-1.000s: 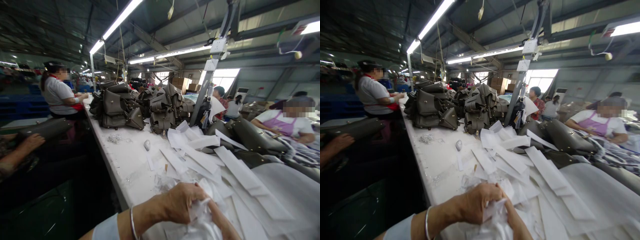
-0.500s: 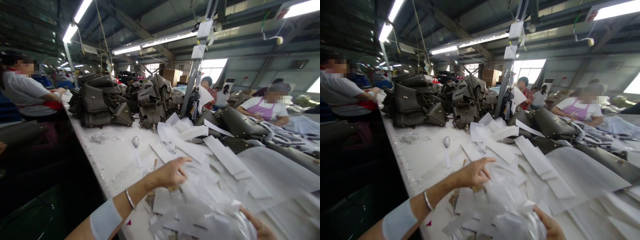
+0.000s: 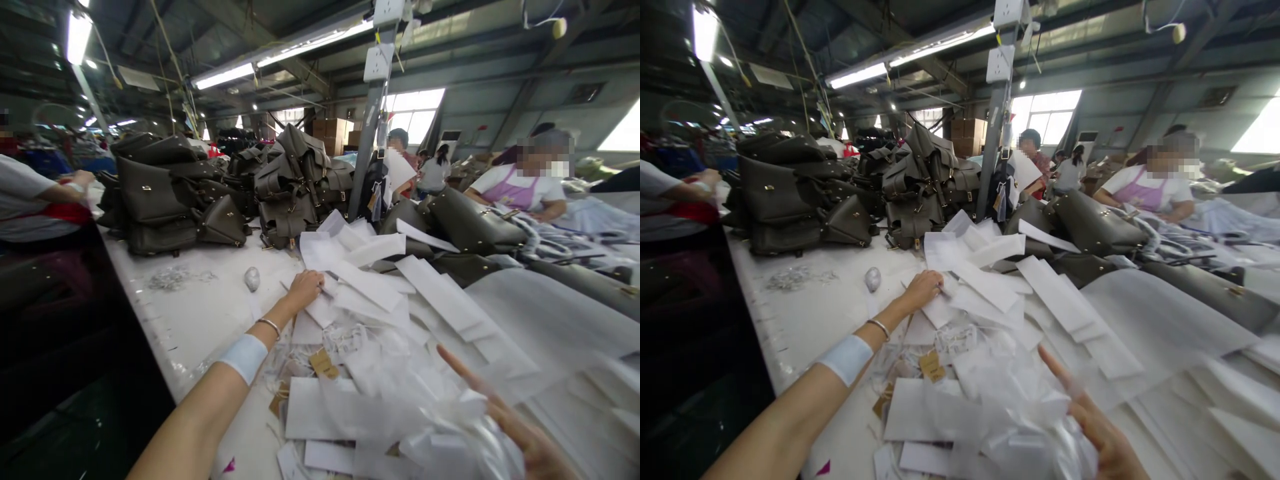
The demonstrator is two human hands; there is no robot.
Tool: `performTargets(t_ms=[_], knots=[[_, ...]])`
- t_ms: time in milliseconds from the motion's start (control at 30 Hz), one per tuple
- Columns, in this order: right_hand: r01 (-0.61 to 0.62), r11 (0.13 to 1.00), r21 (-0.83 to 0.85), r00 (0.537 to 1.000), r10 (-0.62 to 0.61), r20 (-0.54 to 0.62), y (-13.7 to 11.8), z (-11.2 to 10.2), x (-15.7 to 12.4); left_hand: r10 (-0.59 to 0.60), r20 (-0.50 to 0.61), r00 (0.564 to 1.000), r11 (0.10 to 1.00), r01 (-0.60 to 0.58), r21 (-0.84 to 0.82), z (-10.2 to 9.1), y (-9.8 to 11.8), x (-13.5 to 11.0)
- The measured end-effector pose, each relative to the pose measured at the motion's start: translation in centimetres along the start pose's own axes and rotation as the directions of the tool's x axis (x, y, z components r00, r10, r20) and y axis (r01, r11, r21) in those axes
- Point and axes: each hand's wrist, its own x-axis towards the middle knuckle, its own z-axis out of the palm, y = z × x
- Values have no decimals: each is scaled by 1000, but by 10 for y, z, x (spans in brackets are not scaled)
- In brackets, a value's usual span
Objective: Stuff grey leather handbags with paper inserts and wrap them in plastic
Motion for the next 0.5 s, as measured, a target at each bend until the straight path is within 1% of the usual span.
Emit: performTargets(t_ms=[33,100,167,200,267,333,400,467,500], knots=[[17,999,-27,1000,-17,-15,-1,0,-1,2,-12,1000,1000,-2,-22,-4,-1,-2],[92,985,-143,993,-101,-54,-4,2,-4,0,-34,999,997,-3,-79,-12,-2,-8],[183,942,-280,979,-202,-41,-8,6,-8,-14,-51,999,989,6,-146,-21,-2,-14],[216,923,-319,971,-236,-25,-12,10,-10,-25,-61,998,983,13,-181,-25,-1,-17],[224,927,-300,971,-239,-15,-18,18,-13,-41,-87,995,967,18,-254,-33,8,-25],[159,972,-175,985,-167,-33,-23,26,-13,-28,-111,993,943,-11,-334,-39,28,-38],[96,994,-53,995,-97,-15,-22,32,-10,25,-121,992,908,-73,-414,-42,60,-59],[107,994,-15,994,-106,24,-17,36,-5,116,-104,988,856,-153,-494,-42,99,-87],[149,989,-24,989,-148,25,-13,37,-4,190,-97,977,810,-212,-547,-40,118,-102]])
